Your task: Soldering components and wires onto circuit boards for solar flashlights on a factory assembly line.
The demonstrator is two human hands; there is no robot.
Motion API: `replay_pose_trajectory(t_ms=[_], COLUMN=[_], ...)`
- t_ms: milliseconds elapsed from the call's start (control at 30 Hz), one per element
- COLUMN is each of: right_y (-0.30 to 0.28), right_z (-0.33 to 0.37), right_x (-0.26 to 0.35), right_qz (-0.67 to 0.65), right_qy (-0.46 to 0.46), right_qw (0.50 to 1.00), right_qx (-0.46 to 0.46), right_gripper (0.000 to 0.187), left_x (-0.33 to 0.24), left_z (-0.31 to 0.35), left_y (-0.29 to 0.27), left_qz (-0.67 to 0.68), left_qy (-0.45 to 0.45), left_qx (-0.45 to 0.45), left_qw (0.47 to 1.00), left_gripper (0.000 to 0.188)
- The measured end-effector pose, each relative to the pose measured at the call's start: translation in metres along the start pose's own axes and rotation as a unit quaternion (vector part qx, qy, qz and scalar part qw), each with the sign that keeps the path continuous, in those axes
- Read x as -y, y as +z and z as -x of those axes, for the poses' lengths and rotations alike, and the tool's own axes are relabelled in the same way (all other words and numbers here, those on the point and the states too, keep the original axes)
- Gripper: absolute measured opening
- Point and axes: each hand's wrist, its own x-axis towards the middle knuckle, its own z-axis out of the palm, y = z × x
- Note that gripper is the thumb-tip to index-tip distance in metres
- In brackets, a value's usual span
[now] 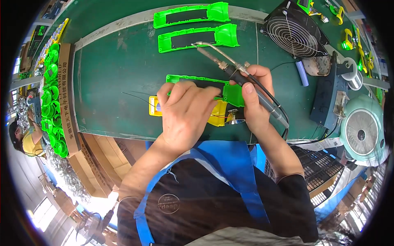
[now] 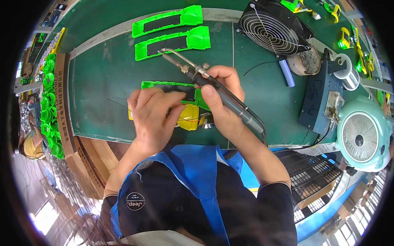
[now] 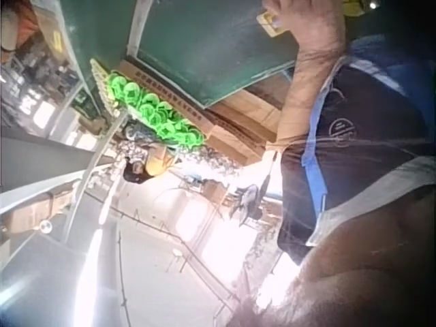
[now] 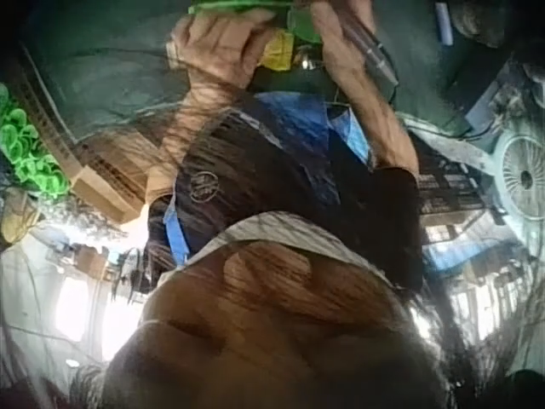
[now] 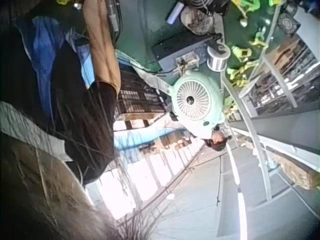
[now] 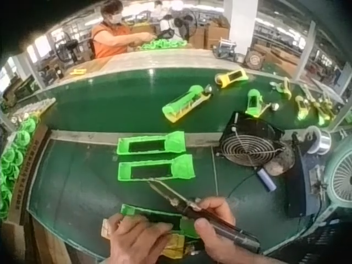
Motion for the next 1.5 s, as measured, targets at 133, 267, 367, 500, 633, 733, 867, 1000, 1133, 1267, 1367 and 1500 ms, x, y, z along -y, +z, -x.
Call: replay_pose_trajectory(t_ms=[133,267,367,500,633,733,867,1000,1133,1267,1367,1500], right_y=[-0.003,-0.014,-0.046,-0.085,-0.078,-0.078,-0.076,-0.076,-0.081,-0.088,-0.096,-0.084], right_z=[0.005,0.003,-0.004,-0.021,-0.029,-0.032,-0.031,-0.025,-0.024,-0.009,0.002,0.010], right_x=[-0.002,0.000,0.008,0.033,0.043,0.041,0.041,0.042,0.038,0.033,0.029,0.023], right_qz=[-0.021,-0.096,-0.119,0.031,0.090,0.089,0.096,0.108,0.124,0.085,0.023,0.028], right_qy=[0.029,0.021,0.040,0.178,0.216,0.206,0.195,0.189,0.140,0.117,0.102,0.031], right_qw=[0.999,0.995,0.992,0.980,0.964,0.960,0.963,0.966,0.968,0.981,0.993,0.999], right_qx=[0.041,-0.009,0.006,0.081,0.126,0.166,0.157,0.138,0.168,0.132,0.062,0.034], right_gripper=[0.045,0.036,0.031,0.033,0.031,0.019,0.020,0.017,0.021,0.022,0.027,0.034], left_x=[0.007,0.006,0.007,0.009,0.005,0.005,0.003,0.000,0.002,0.001,0.000,0.000], left_z=[-0.001,-0.003,-0.004,-0.014,-0.023,-0.023,-0.025,-0.026,-0.023,-0.024,-0.026,-0.025], left_y=[0.003,0.005,0.004,0.001,-0.002,0.000,0.000,0.002,0.003,0.002,0.003,0.003], left_qz=[-0.002,-0.037,-0.068,-0.095,-0.096,-0.126,-0.131,-0.158,-0.146,-0.152,-0.148,-0.148], left_qy=[-0.011,-0.013,-0.013,0.015,-0.005,0.011,0.012,0.002,-0.037,-0.034,-0.042,-0.042], left_qx=[-0.001,0.046,0.083,0.149,0.208,0.208,0.202,0.217,0.223,0.222,0.214,0.204], left_qw=[1.000,0.998,0.994,0.984,0.973,0.970,0.971,0.963,0.963,0.963,0.965,0.967], left_gripper=[0.015,0.015,0.013,0.009,0.006,0.008,0.007,0.006,0.002,0.002,0.002,0.002])
